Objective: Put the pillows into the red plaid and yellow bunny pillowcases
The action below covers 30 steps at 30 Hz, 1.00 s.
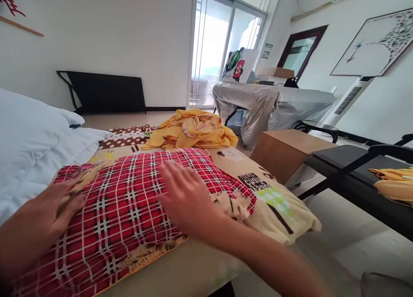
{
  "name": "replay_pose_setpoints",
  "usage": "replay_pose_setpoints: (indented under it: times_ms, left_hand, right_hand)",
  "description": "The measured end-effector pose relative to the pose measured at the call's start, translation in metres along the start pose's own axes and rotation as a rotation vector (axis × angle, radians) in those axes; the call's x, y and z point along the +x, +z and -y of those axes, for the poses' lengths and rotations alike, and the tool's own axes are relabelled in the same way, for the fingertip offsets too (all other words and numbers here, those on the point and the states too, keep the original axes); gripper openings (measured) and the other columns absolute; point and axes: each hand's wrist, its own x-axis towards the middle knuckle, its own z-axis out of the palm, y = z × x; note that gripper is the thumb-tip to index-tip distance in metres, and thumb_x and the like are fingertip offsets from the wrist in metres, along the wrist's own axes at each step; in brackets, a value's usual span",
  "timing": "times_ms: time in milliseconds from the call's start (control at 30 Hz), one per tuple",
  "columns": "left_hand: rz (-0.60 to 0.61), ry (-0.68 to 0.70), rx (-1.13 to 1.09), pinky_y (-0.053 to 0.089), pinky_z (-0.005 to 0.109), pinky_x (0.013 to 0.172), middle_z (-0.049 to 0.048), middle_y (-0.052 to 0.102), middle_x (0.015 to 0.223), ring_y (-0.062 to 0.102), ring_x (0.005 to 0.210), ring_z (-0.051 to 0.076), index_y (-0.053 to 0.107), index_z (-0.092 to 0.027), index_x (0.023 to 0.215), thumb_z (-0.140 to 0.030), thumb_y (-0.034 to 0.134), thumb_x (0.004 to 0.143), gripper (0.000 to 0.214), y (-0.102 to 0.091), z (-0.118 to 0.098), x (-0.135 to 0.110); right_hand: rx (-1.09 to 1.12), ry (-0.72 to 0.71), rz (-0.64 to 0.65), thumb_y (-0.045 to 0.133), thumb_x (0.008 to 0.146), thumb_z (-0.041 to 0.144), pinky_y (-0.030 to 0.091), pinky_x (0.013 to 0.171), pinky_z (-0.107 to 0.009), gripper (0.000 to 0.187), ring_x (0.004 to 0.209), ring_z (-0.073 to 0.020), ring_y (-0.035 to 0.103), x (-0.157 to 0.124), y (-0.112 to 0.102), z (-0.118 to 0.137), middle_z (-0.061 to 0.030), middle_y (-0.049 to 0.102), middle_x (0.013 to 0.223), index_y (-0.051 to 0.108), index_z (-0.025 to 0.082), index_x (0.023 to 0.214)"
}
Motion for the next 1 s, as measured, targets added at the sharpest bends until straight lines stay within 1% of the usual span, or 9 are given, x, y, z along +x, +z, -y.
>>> replay_pose_setpoints:
  times_ms: [100,167,333,433,533,633,733,867,1000]
  left_hand:
    - [-0.008,0.194,-0.029,0.037,0.043,0.102,0.0135,0.051,0.139,0.047,0.128,0.027,0.049,-0.013,0.131,-0.04,0.023,0.094,0.053,0.008,-0.055,0.031]
    - [0.046,0.223,-0.027,0.035,0.046,0.103,0.0126,0.047,0.143,0.042,0.133,0.027,0.047,-0.013,0.136,-0.04,0.019,0.095,0.055,0.025,-0.068,0.039]
    - [0.062,0.205,-0.023,0.03,0.049,0.105,0.0067,0.036,0.151,0.036,0.138,0.026,0.035,-0.023,0.146,-0.047,0.022,0.097,0.056,0.064,-0.059,0.027]
    - [-0.016,0.238,-0.003,0.028,0.05,0.104,0.0077,0.034,0.151,0.036,0.138,0.027,0.037,-0.021,0.145,-0.047,0.023,0.097,0.056,0.069,-0.058,0.021]
    - [-0.047,0.248,0.008,0.029,0.051,0.102,0.0101,0.038,0.149,0.04,0.135,0.028,0.041,-0.018,0.143,-0.047,0.021,0.097,0.058,0.068,-0.061,0.024]
    - [-0.025,0.253,0.022,0.03,0.052,0.102,0.0103,0.038,0.149,0.04,0.135,0.029,0.04,-0.018,0.144,-0.047,0.02,0.097,0.058,0.068,-0.062,0.027]
    - [0.019,0.245,0.028,0.032,0.052,0.102,0.0082,0.037,0.15,0.04,0.135,0.028,0.039,-0.021,0.144,-0.049,0.02,0.097,0.058,0.063,-0.06,0.028]
    - [0.103,0.171,0.027,0.034,0.05,0.105,0.0085,0.041,0.148,0.04,0.135,0.028,0.04,-0.021,0.144,-0.051,0.021,0.095,0.06,0.046,-0.049,0.026]
    - [0.189,-0.042,-0.016,0.031,0.049,0.11,0.0124,0.042,0.147,0.037,0.137,0.029,0.037,-0.013,0.144,-0.052,0.021,0.095,0.065,0.029,-0.018,0.022]
  right_hand:
    - [0.144,-0.233,-0.004,0.046,0.094,0.048,0.032,0.114,-0.041,0.063,0.142,-0.0251,0.026,0.007,0.02,0.062,-0.014,0.034,0.151,0.039,0.007,0.142]
    - [0.136,-0.194,0.026,0.044,0.094,0.05,0.032,0.114,-0.041,0.064,0.143,-0.0244,0.025,-0.003,0.043,0.061,-0.0117,0.03,0.153,0.038,0.011,0.144]
    - [-0.119,0.174,0.045,0.041,0.096,0.035,0.03,0.111,-0.05,0.053,0.139,-0.0266,0.033,-0.077,0.08,-0.043,-0.0095,0.036,0.15,0.036,0.021,0.147]
    - [-0.224,0.465,0.01,0.034,0.095,0.028,0.042,0.098,-0.049,0.046,0.123,-0.0268,0.052,-0.134,0.072,-0.102,-0.0113,0.055,0.135,0.05,0.019,0.137]
    - [-0.181,0.56,-0.07,0.038,0.092,0.03,0.05,0.086,-0.044,0.037,0.102,-0.0254,0.062,-0.167,0.05,-0.12,-0.0107,0.067,0.111,0.063,0.017,0.116]
    - [-0.062,0.511,-0.206,0.045,0.091,0.031,0.05,0.083,-0.039,0.025,0.099,-0.0232,0.062,-0.162,0.029,-0.1,-0.0098,0.067,0.103,0.064,0.019,0.103]
    - [0.053,0.451,-0.23,0.045,0.094,0.03,0.049,0.078,-0.034,0.02,0.093,-0.0204,0.061,-0.131,0.025,-0.067,-0.0087,0.065,0.098,0.061,0.02,0.102]
    - [0.017,0.444,-0.095,0.042,0.097,0.041,0.04,0.064,-0.029,0.035,0.067,-0.0164,0.055,-0.099,0.045,-0.044,-0.004,0.06,0.072,0.055,0.018,0.074]
    - [0.12,0.378,0.049,0.04,0.097,0.045,0.036,0.062,-0.028,0.044,0.064,-0.0151,0.048,-0.105,0.051,-0.051,-0.0031,0.055,0.066,0.046,0.017,0.063]
